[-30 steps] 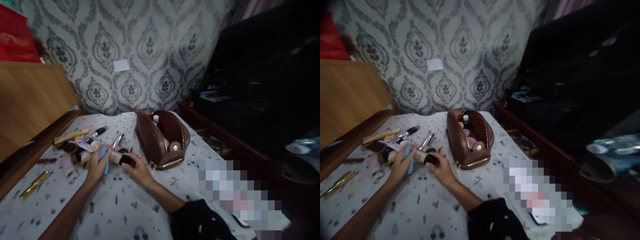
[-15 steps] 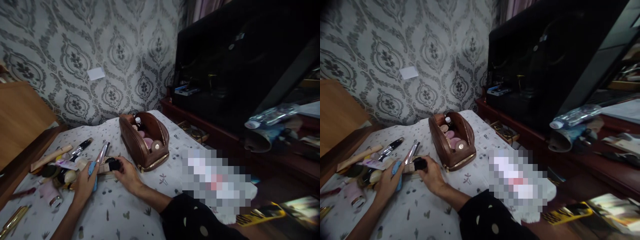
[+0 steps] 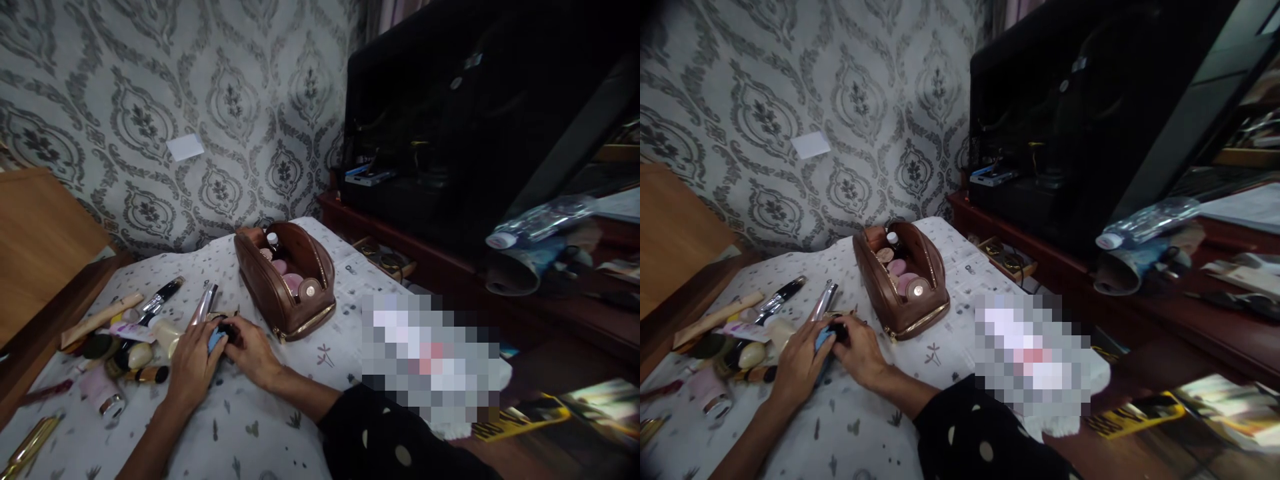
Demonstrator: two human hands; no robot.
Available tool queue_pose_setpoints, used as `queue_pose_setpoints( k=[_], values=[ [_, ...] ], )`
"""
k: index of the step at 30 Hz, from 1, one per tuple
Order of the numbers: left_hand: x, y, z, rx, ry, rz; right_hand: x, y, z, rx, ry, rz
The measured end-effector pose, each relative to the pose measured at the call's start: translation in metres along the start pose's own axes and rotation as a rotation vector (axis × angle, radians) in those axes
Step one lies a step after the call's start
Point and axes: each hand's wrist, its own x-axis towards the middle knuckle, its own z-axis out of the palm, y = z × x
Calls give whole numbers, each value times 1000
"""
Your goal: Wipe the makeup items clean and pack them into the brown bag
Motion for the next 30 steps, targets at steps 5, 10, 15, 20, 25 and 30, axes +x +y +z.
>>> queue_pose_setpoints(
  k=[5, 10, 15, 20, 25, 30],
  values=[
    [-2, -8, 2, -30, 43, -44, 1, 1, 1, 53, 3, 38],
    [-4, -9, -2, -86, 107, -99, 0, 1, 3, 185, -13, 42],
    [-2, -5, -8, -212, 133, -212, -1, 3, 7, 324, -77, 72],
    [2, 0, -16, -315, 107, -317, 0, 3, 9, 562, -274, 228],
    [5, -1, -24, -442, 97, -467, 1, -5, 6, 634, -285, 280],
    [5, -10, -26, -616, 143, -601, 1, -12, 3, 597, -289, 259]
  ],
)
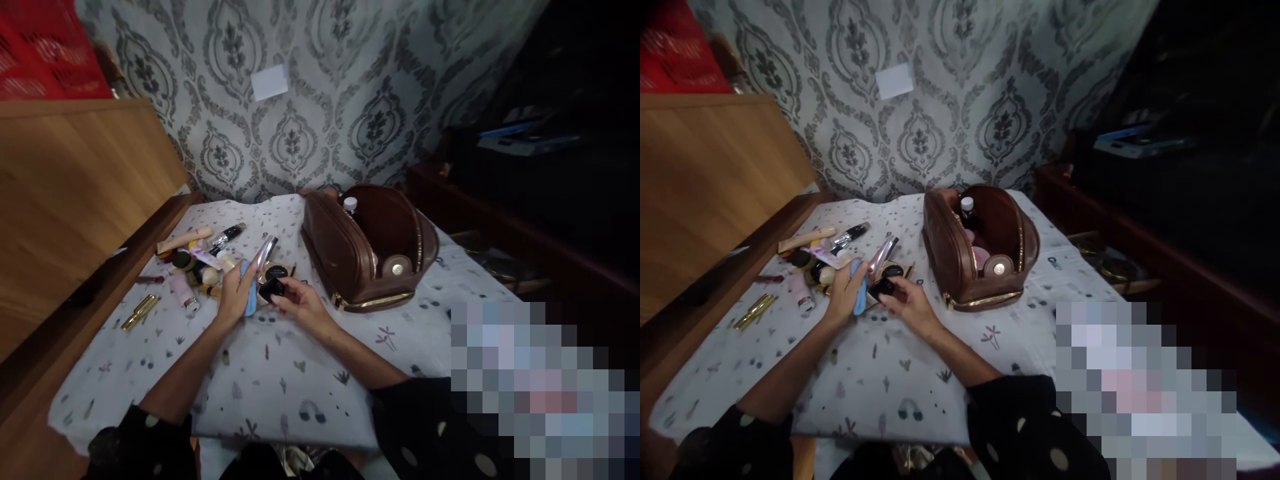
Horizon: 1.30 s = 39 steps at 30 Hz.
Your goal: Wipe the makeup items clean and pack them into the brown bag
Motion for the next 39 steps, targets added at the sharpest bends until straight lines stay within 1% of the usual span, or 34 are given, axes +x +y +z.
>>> queue_pose_setpoints(
  k=[2, 5, 8, 11, 14, 19, 23, 29, 35, 37, 39],
  values=[
    [1, -3, -2, -73, -26, -69, 0, -1, -1, -5, 20, 1],
    [2, -7, -2, -175, -127, -135, 2, -1, -6, 60, 110, 20],
    [2, -8, -1, -206, -237, -120, 5, -1, -12, 156, 189, 21],
    [1, -9, 1, -211, -303, -71, 7, -1, -17, 203, 210, 12],
    [-3, -11, 5, -197, -284, -43, 8, 0, -16, 224, 209, 27],
    [-10, -9, 12, -172, -152, 5, 6, 5, -10, 212, 200, 36],
    [-13, -3, 13, -133, -93, 3, 2, 6, -6, 112, 184, -8],
    [-15, 1, 14, -61, -100, 61, 0, 5, -5, -140, 149, -56],
    [-19, 6, 16, -105, -129, 131, 1, 10, -4, -307, 85, -98],
    [-19, 7, 16, -137, -123, 115, 0, 10, -4, -341, 75, -83],
    [-19, 7, 15, -172, -103, 66, -1, 7, -3, -357, 58, -73]
  ],
)
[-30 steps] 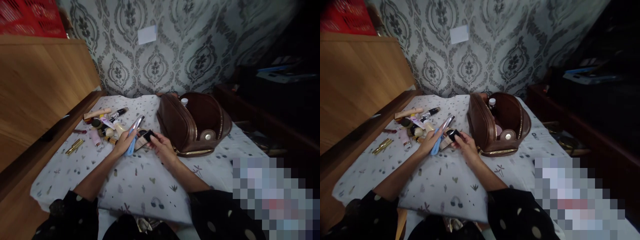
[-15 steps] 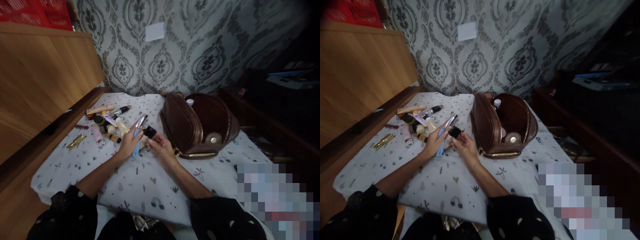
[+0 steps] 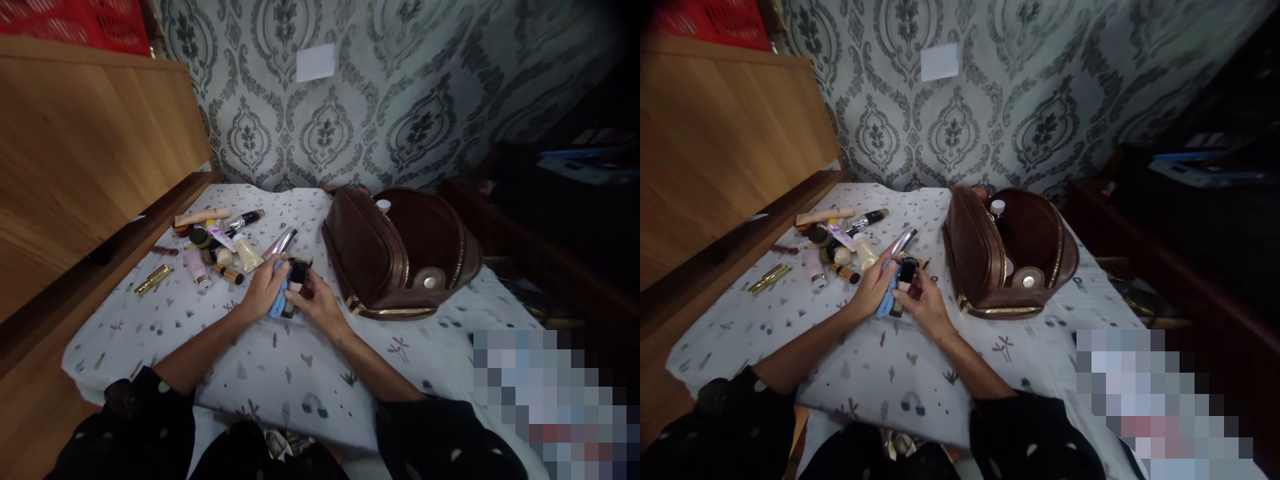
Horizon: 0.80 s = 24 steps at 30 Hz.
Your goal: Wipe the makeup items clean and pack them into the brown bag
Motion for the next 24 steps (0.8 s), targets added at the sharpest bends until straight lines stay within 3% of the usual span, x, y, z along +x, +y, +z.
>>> queue_pose_setpoints(
  k=[4, 9, 12, 17, 24],
  values=[
    [2, -1, -6, -53, 35, -67, -2, -8, -1, 43, -43, -30],
    [7, -3, -11, -174, -117, 1, -5, -8, 0, 50, -96, -38],
    [8, -8, -9, -241, -162, -64, -7, -6, 0, 24, -84, -6],
    [6, -14, -5, -257, -68, -192, -9, -15, 2, 122, -113, 140],
    [8, -16, -3, -298, 16, -245, -11, -24, 5, 153, -127, 143]
  ],
)
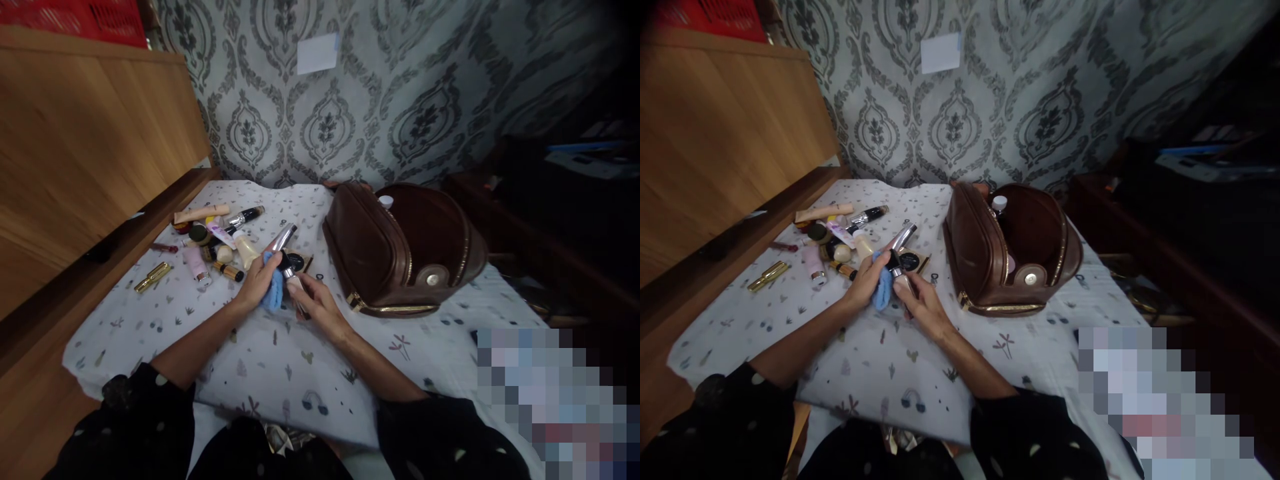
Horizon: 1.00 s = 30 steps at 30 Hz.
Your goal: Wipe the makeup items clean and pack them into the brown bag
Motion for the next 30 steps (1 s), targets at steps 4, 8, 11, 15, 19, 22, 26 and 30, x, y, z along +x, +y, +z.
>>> queue_pose_setpoints(
  k=[4, 8, 11, 15, 19, 22, 26, 30],
  values=[
    [3, -2, -2, -40, 16, -44, 1, 3, 0, -11, -6, 18],
    [3, -1, -1, -28, 8, 12, 3, 6, -2, -41, 46, 29],
    [4, 0, -1, -22, 11, 23, 5, 9, -3, -47, 83, 14],
    [4, 0, -1, -25, 5, 29, 6, 14, -3, -61, 106, -2],
    [1, -1, -1, 2, 2, 10, 7, 19, -4, -34, 134, -19],
    [-1, 1, -1, 48, 4, 27, 7, 21, -5, -19, 176, -77],
    [-3, 2, 1, 53, -42, 41, 7, 21, -7, -23, 178, -110],
    [-2, 1, 1, 19, -72, 41, 7, 19, -6, -30, 173, -104]
  ],
)
